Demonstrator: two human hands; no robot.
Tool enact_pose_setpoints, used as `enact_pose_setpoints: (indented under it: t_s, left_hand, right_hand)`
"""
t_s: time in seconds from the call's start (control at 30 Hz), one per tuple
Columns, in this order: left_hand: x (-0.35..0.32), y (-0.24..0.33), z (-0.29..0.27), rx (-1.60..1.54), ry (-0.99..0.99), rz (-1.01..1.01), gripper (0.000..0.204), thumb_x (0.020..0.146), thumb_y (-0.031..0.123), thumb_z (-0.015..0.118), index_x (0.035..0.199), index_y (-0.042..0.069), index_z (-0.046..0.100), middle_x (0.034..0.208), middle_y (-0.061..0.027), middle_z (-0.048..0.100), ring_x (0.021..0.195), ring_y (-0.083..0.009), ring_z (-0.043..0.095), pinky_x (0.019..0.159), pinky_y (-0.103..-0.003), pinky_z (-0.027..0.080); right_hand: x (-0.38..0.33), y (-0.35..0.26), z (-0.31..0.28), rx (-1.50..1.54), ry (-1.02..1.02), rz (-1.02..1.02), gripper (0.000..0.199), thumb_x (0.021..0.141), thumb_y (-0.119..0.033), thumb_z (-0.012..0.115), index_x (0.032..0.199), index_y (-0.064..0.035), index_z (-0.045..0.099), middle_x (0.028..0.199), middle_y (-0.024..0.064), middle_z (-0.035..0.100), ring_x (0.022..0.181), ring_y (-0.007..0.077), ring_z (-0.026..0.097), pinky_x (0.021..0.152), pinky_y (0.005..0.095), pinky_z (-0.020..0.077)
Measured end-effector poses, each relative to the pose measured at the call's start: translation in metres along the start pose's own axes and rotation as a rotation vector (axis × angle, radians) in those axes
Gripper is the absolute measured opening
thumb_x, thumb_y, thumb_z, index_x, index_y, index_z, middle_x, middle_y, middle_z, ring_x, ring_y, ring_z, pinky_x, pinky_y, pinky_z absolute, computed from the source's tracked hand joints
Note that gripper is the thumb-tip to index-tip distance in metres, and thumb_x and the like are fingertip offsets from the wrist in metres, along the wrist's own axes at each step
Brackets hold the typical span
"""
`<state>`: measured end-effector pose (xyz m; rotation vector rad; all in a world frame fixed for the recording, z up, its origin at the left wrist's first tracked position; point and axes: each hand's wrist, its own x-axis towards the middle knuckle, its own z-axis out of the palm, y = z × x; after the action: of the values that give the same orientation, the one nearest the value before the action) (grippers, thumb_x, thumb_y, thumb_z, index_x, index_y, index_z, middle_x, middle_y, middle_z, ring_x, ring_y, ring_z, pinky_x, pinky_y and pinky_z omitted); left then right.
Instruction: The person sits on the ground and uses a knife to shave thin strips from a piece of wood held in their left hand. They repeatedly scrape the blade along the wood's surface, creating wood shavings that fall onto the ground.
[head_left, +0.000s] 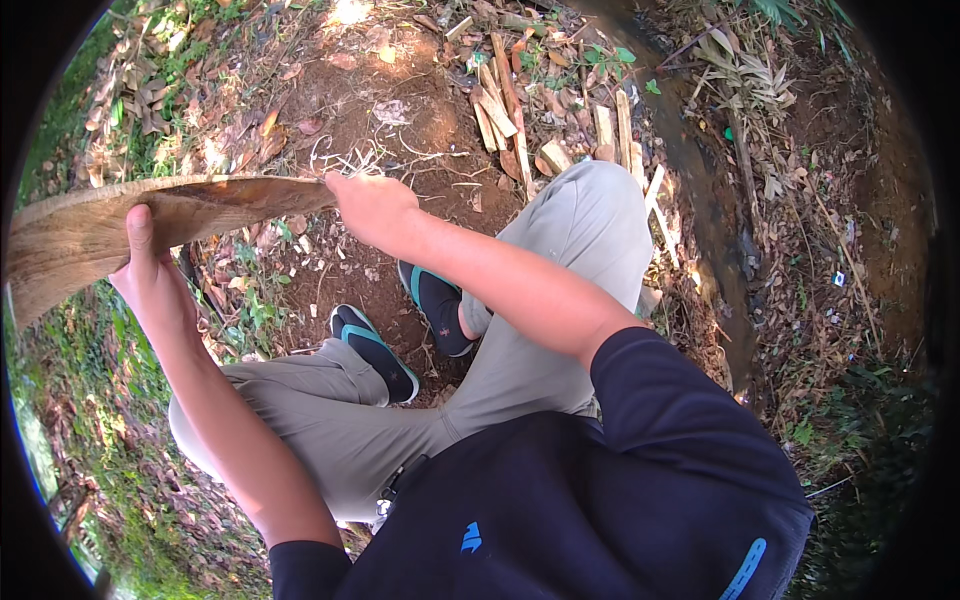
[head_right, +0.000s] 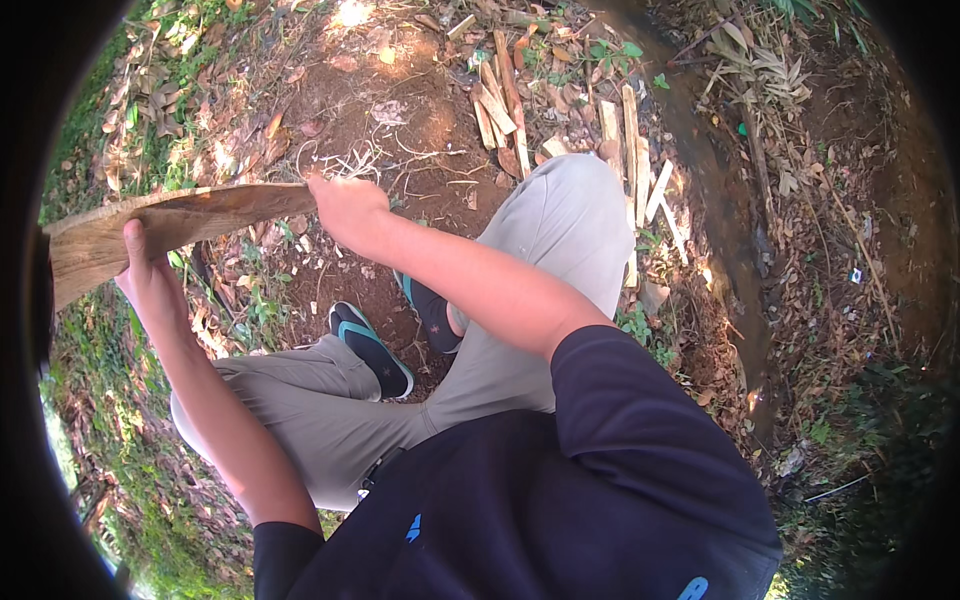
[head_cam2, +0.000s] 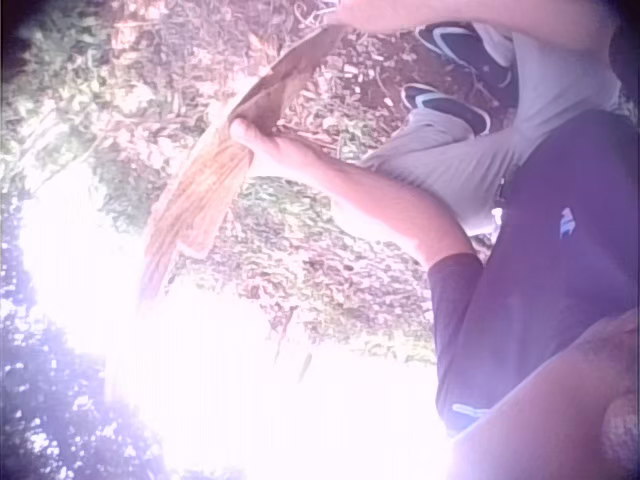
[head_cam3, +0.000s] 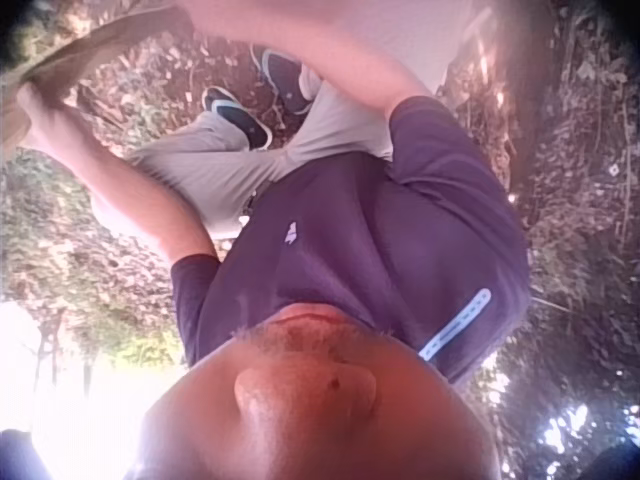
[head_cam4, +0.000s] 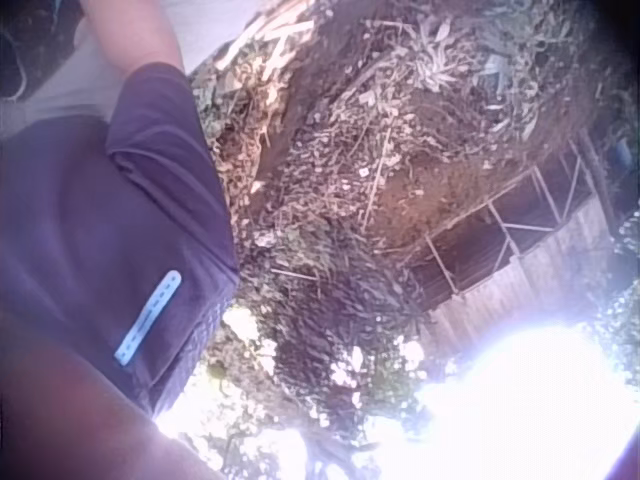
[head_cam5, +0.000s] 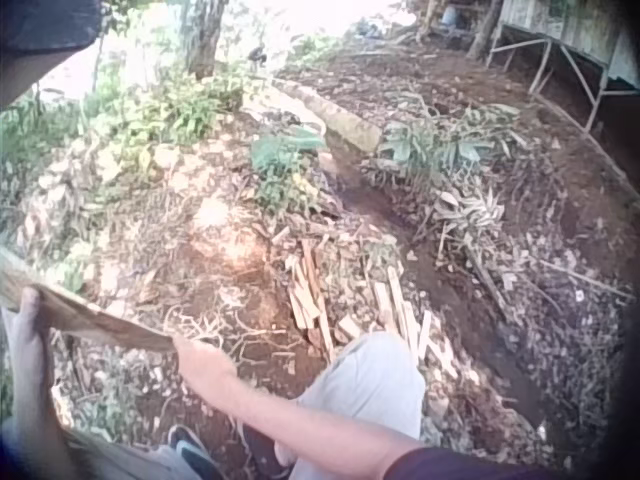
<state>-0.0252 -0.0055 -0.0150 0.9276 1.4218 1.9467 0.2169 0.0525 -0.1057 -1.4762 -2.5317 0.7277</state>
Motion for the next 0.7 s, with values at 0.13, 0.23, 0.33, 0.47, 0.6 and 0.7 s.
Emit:
enact_pose_setpoints:
  t_s: [0.13, 0.23, 0.33, 0.47, 0.6, 0.7]
  left_hand:
    - [0.001, -0.002, -0.002, 0.015, -0.013, 0.002, 0.058, 0.091, 0.029, 0.070, 0.128, -0.010, 0.049, 0.122, -0.0139, 0.057, 0.111, -0.0209, 0.056, 0.104, -0.037, 0.041]
    - [0.004, -0.006, -0.006, 0.018, -0.026, 0.013, 0.058, 0.092, 0.029, 0.069, 0.129, -0.010, 0.048, 0.123, -0.0141, 0.056, 0.112, -0.0214, 0.055, 0.104, -0.037, 0.041]
    - [0.005, -0.008, -0.009, 0.023, -0.078, 0.009, 0.058, 0.092, 0.029, 0.068, 0.131, -0.009, 0.047, 0.124, -0.0143, 0.055, 0.114, -0.0219, 0.054, 0.105, -0.038, 0.040]
    - [0.002, -0.006, -0.007, 0.048, -0.094, 0.012, 0.059, 0.091, 0.028, 0.070, 0.132, -0.006, 0.046, 0.124, -0.0135, 0.055, 0.114, -0.0214, 0.054, 0.104, -0.037, 0.041]
    - [0.007, -0.004, -0.012, 0.029, -0.055, -0.002, 0.058, 0.088, 0.026, 0.074, 0.130, -0.004, 0.049, 0.122, -0.0118, 0.057, 0.110, -0.0201, 0.056, 0.101, -0.036, 0.042]
    - [0.010, -0.007, -0.016, 0.031, -0.061, 0.008, 0.056, 0.088, 0.026, 0.074, 0.129, -0.004, 0.050, 0.123, -0.0106, 0.057, 0.109, -0.0196, 0.056, 0.101, -0.036, 0.042]
  right_hand:
    - [0.001, 0.001, -0.001, -0.032, -0.022, 0.030, 0.020, 0.089, -0.007, 0.050, 0.107, -0.0013, 0.055, 0.090, 0.0198, 0.069, 0.085, 0.0349, 0.070, 0.070, 0.0453, 0.0562]
    - [0.001, -0.002, 0.003, -0.110, -0.037, 0.052, 0.020, 0.089, -0.008, 0.049, 0.107, -0.0004, 0.056, 0.089, 0.0177, 0.069, 0.084, 0.0330, 0.071, 0.068, 0.0434, 0.0569]
    - [-0.002, -0.007, 0.001, -0.170, -0.041, 0.057, 0.020, 0.090, -0.008, 0.049, 0.107, 0.0000, 0.057, 0.089, 0.0155, 0.070, 0.082, 0.0300, 0.072, 0.067, 0.0407, 0.0577]
    - [-0.007, -0.014, -0.006, -0.220, -0.072, 0.076, 0.018, 0.090, -0.009, 0.049, 0.104, -0.0003, 0.058, 0.090, 0.0146, 0.071, 0.082, 0.0274, 0.072, 0.067, 0.0381, 0.0582]
    - [-0.010, -0.013, -0.011, -0.239, -0.127, 0.047, 0.017, 0.090, -0.009, 0.050, 0.103, -0.0005, 0.059, 0.092, 0.0154, 0.072, 0.084, 0.0272, 0.072, 0.067, 0.0368, 0.0583]
    - [-0.009, -0.015, -0.006, -0.247, -0.137, 0.066, 0.017, 0.091, -0.009, 0.052, 0.104, -0.0002, 0.057, 0.093, 0.0161, 0.071, 0.086, 0.0277, 0.072, 0.068, 0.0360, 0.0583]
